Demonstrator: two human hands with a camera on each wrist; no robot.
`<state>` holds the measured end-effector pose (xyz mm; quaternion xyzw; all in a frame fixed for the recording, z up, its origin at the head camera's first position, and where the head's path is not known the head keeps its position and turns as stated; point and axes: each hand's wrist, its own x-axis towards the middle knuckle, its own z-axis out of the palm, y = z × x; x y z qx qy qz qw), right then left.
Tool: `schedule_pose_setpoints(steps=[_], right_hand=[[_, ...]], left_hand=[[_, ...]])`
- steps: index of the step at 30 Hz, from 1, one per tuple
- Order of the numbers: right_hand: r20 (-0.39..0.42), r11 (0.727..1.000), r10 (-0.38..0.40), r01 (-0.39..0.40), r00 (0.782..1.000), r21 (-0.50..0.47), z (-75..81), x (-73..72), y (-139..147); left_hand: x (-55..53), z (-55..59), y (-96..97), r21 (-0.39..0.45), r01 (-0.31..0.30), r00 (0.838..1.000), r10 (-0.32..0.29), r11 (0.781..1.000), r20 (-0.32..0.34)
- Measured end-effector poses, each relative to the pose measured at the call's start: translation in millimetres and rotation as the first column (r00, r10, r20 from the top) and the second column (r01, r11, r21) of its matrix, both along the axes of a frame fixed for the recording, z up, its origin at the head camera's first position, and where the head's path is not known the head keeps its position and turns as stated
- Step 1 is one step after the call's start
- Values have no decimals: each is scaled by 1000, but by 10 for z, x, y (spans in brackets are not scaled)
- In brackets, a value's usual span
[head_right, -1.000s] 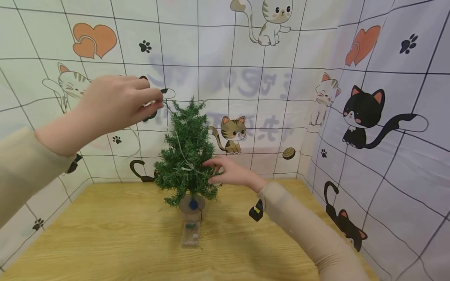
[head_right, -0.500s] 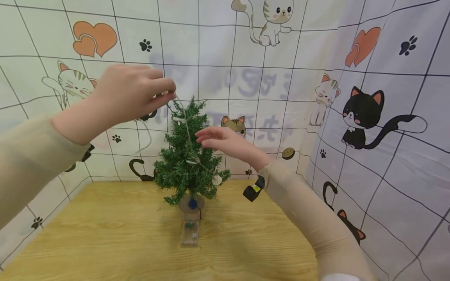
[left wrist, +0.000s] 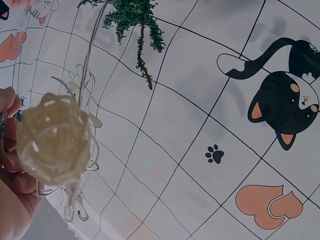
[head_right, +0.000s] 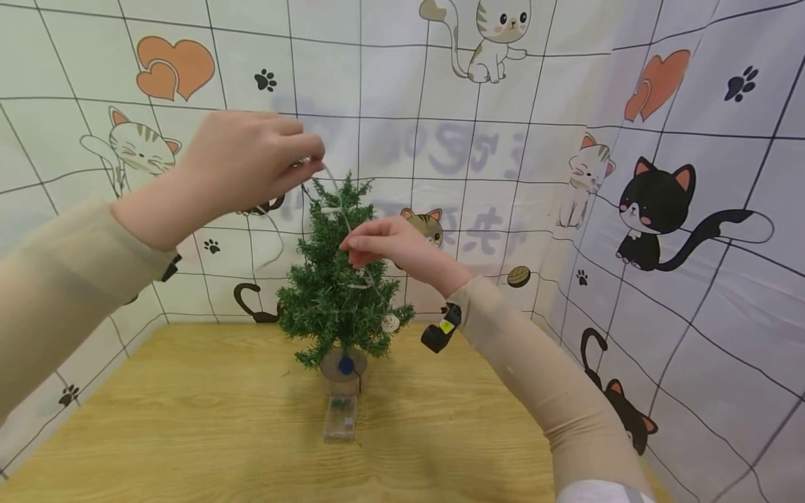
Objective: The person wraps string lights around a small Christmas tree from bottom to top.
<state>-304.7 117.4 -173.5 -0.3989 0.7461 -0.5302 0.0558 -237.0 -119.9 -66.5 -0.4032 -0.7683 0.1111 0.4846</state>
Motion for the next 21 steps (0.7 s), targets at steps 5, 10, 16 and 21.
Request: schedule_pose_setpoints(steps=[5, 10, 16, 21], right_hand=[[-79, 989, -150, 150, 985, -6, 73, -64, 100], [-195, 962, -273, 270, 942, -43, 137, -127, 184], [-289, 937, -346, 343, 892, -62, 155, -169, 224], [-295, 923, -381, 379, 876, -67, 159, -191, 234]], left_hand=[[-22, 13, -29, -12, -57, 998, 57, 998, 36], [-9, 35, -64, -22, -137, 983, 139, 990, 120], [13, 78, -109, -36, -241, 940, 243, 970, 238], [26, 126, -168, -32, -287, 885, 277, 957, 374]])
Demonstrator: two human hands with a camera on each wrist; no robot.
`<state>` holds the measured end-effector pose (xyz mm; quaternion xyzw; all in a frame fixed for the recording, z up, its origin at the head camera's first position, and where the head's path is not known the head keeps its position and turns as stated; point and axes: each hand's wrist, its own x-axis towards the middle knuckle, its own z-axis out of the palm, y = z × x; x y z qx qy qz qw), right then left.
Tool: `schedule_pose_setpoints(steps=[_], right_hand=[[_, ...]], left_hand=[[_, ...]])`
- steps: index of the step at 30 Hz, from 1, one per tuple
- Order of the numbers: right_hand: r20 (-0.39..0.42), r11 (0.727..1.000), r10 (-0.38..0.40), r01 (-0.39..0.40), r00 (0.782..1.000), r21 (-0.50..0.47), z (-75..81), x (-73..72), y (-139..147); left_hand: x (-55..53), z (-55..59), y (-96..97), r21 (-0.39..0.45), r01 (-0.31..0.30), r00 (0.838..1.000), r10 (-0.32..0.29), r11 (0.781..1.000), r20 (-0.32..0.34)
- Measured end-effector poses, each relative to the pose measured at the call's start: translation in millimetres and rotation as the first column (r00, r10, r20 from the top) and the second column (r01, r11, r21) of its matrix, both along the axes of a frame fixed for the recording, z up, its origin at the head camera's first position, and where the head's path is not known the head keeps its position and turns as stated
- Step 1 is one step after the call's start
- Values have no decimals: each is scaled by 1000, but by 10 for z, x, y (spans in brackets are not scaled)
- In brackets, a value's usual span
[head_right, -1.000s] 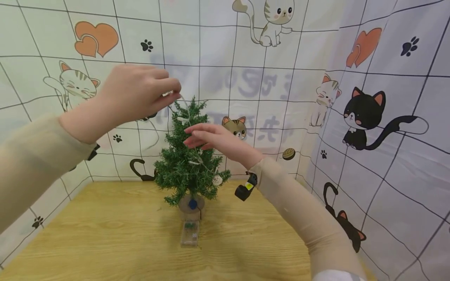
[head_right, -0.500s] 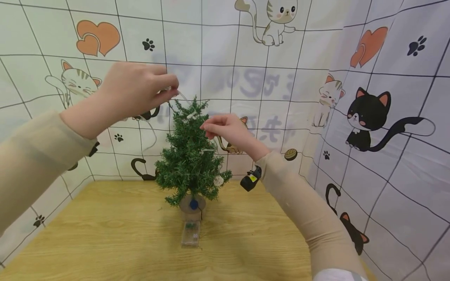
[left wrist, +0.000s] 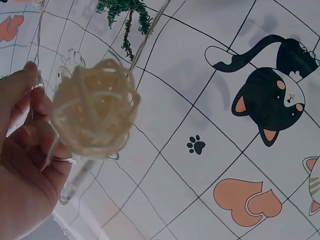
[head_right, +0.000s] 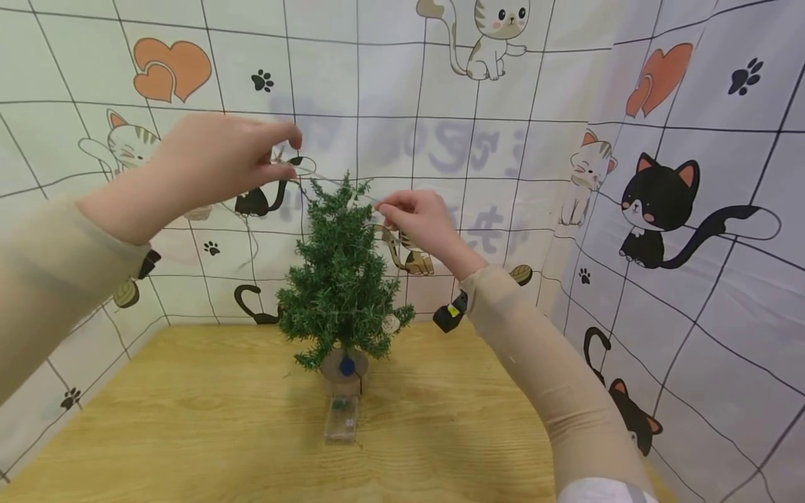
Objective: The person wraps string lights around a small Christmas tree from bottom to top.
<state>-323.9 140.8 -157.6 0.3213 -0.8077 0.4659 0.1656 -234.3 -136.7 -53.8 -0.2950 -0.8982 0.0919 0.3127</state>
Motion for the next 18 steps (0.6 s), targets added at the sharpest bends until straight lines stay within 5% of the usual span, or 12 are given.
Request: schedule_pose_setpoints(steps=[3, 9, 16, 18], right_hand=[[-5, 1000, -23, 23, 1000, -6, 7, -21, 1], [7, 1000, -27, 27, 1000, -8, -10, -83, 6], [10, 999, -50, 50, 999, 10, -74, -138, 18], [-17, 999, -50, 50, 999, 2, -87, -151, 13]], left_hand=[[-1, 53, -78, 69, -23, 991, 14, 997, 132], [-68, 148, -313, 180, -26, 944, -35, 983, 328], [-118, 215, -521, 183, -85, 898, -4, 979, 441], [-115, 218, -527, 172, -91, 915, 14, 981, 402]])
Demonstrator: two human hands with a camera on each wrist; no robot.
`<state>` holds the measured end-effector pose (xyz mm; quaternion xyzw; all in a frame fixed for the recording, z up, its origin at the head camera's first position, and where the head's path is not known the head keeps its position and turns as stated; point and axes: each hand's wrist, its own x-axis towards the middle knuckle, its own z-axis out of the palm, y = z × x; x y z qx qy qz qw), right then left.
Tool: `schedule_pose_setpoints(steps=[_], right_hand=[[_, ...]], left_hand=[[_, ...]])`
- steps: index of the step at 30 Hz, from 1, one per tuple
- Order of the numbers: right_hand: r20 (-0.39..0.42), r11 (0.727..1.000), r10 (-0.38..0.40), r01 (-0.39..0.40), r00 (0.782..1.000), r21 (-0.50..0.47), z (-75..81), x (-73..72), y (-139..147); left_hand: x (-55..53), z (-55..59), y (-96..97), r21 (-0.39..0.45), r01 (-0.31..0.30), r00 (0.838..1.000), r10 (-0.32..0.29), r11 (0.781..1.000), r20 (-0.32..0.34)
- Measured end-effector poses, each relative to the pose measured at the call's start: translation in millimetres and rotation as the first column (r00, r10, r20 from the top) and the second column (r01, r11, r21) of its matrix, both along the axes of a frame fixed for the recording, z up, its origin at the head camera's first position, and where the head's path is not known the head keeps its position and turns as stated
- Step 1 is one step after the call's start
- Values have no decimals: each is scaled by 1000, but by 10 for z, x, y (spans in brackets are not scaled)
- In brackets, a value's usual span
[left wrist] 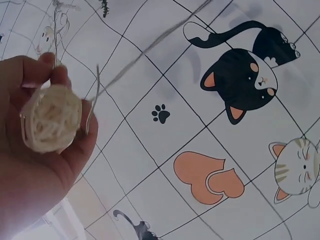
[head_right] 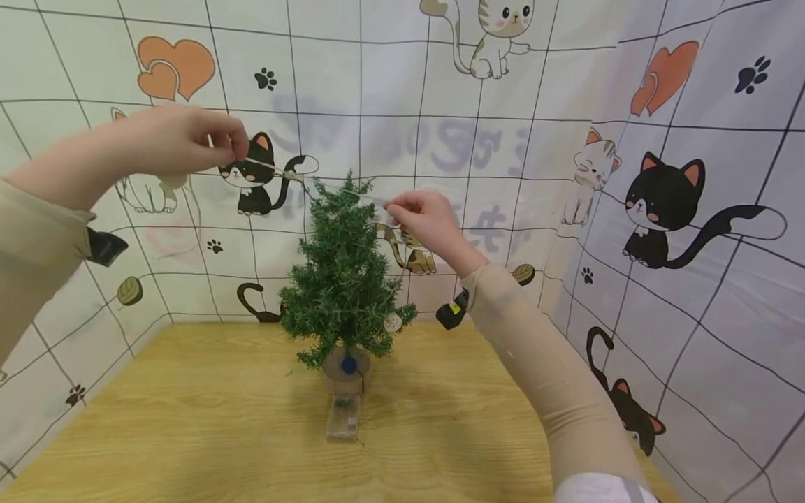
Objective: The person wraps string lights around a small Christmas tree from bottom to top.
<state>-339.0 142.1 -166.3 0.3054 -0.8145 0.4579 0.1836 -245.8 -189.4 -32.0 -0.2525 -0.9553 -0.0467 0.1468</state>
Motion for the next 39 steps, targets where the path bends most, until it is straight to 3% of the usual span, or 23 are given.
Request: schedule_pose_setpoints(steps=[3, 5, 8, 11, 13, 15, 17, 18, 21, 23, 26, 31, 33, 35, 39], right_hand=[[-67, 1000, 8, -9, 998, -19, -19, -16, -11], [-150, 1000, 0, -2, 989, -13, -36, -20, -23], [-272, 1000, -19, 23, 962, 12, -74, -21, -47], [-377, 998, -41, 58, 925, 35, -124, -38, -59], [-416, 997, -48, 69, 908, 36, -158, -46, -65], [-426, 997, -59, 78, 903, 28, -198, -60, -68], [-406, 996, -70, 89, 911, 27, -231, -65, -67], [-390, 995, -77, 96, 918, 29, -242, -70, -65], [-317, 992, -104, 122, 943, 37, -255, -80, -57], [-272, 989, -124, 142, 954, 49, -249, -84, -50], [-229, 984, -150, 167, 962, 58, -250, -107, -50], [-172, 979, -176, 190, 969, 70, -275, -156, -50], [-153, 976, -188, 201, 970, 79, -289, -176, -48], [-135, 974, -196, 209, 971, 89, -302, -189, -44], [-107, 973, -192, 204, 975, 110, -332, -215, -33]], left_hand=[[0, -18, 32, -42, -20, 990, 14, 999, -143], [-10, -44, 65, -85, -34, 957, 8, 996, -291], [-42, -92, 98, -154, -44, 874, -36, 987, -484], [-113, -127, 125, -246, -35, 743, -140, 969, -655], [-160, -137, 128, -303, -31, 670, -205, 953, -714], [-206, -142, 122, -349, -30, 616, -257, 937, -745], [-251, -149, 105, -383, -21, 587, -299, 923, -752], [-269, -155, 98, -399, -25, 580, -312, 916, -752], [-332, -177, 89, -433, -41, 574, -334, 900, -748], [-374, -193, 97, -441, -59, 589, -325, 895, -739], [-431, -214, 106, -445, -92, 647, -287, 891, -707], [-524, -241, 127, -447, -171, 783, -154, 878, -602], [-560, -254, 139, -442, -199, 828, -91, 875, -554], [-601, -274, 144, -438, -220, 854, -45, 872, -518], [-674, -323, 144, -439, -250, 873, 5, 863, -488]])
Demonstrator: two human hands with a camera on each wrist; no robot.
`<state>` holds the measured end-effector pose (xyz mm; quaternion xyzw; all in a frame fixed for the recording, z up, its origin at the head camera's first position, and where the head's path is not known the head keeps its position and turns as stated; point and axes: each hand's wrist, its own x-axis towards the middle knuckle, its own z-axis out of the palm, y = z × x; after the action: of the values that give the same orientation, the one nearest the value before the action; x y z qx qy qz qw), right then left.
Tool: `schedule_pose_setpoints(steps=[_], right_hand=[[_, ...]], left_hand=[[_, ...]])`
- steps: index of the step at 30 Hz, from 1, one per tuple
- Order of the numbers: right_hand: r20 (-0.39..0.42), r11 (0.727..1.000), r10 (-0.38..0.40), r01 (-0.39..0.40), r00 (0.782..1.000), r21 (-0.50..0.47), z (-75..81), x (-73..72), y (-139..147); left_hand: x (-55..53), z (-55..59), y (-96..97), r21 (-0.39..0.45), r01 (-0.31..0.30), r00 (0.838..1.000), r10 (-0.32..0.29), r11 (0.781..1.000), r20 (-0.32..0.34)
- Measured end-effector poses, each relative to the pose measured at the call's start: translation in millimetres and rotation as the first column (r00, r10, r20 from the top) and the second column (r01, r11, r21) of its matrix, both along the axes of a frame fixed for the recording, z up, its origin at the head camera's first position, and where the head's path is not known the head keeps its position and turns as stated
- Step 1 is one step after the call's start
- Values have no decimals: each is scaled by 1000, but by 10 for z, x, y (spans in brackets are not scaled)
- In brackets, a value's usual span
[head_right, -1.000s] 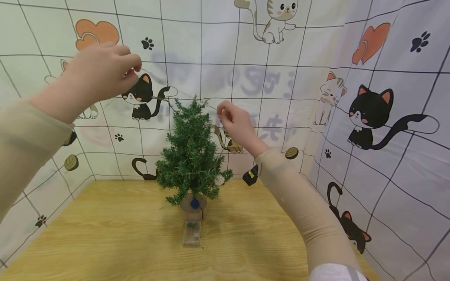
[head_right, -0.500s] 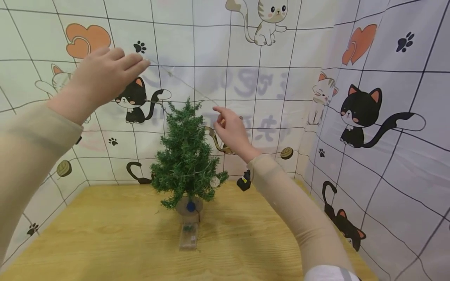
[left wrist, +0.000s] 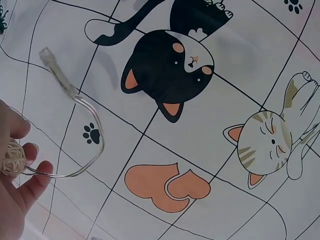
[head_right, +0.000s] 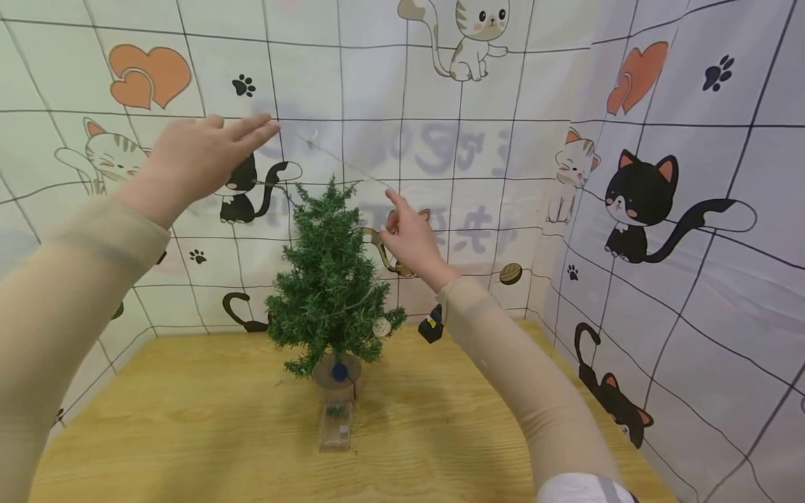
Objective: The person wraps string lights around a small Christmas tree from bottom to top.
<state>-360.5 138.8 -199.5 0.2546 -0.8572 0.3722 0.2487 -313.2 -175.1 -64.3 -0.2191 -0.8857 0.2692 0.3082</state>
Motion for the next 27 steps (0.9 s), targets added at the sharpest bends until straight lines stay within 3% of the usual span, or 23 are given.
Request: schedule_pose_setpoints(steps=[6, 12, 19, 27], right_hand=[[37, 1000, 3, -4, 999, 17, -46, -45, 17], [89, 998, -3, -2, 996, 59, -89, -94, 62], [166, 999, 16, -23, 986, 36, -67, -120, 99], [192, 999, 7, -13, 981, 33, -81, -169, 76]], left_hand=[[-131, -116, -10, 0, -8, 1000, 8, 1000, 26], [-286, -238, 20, 44, 11, 997, -14, 999, 76], [-453, -314, 77, 107, 6, 994, -18, 994, 112], [-565, -407, 119, 175, -19, 988, -9, 984, 154]])
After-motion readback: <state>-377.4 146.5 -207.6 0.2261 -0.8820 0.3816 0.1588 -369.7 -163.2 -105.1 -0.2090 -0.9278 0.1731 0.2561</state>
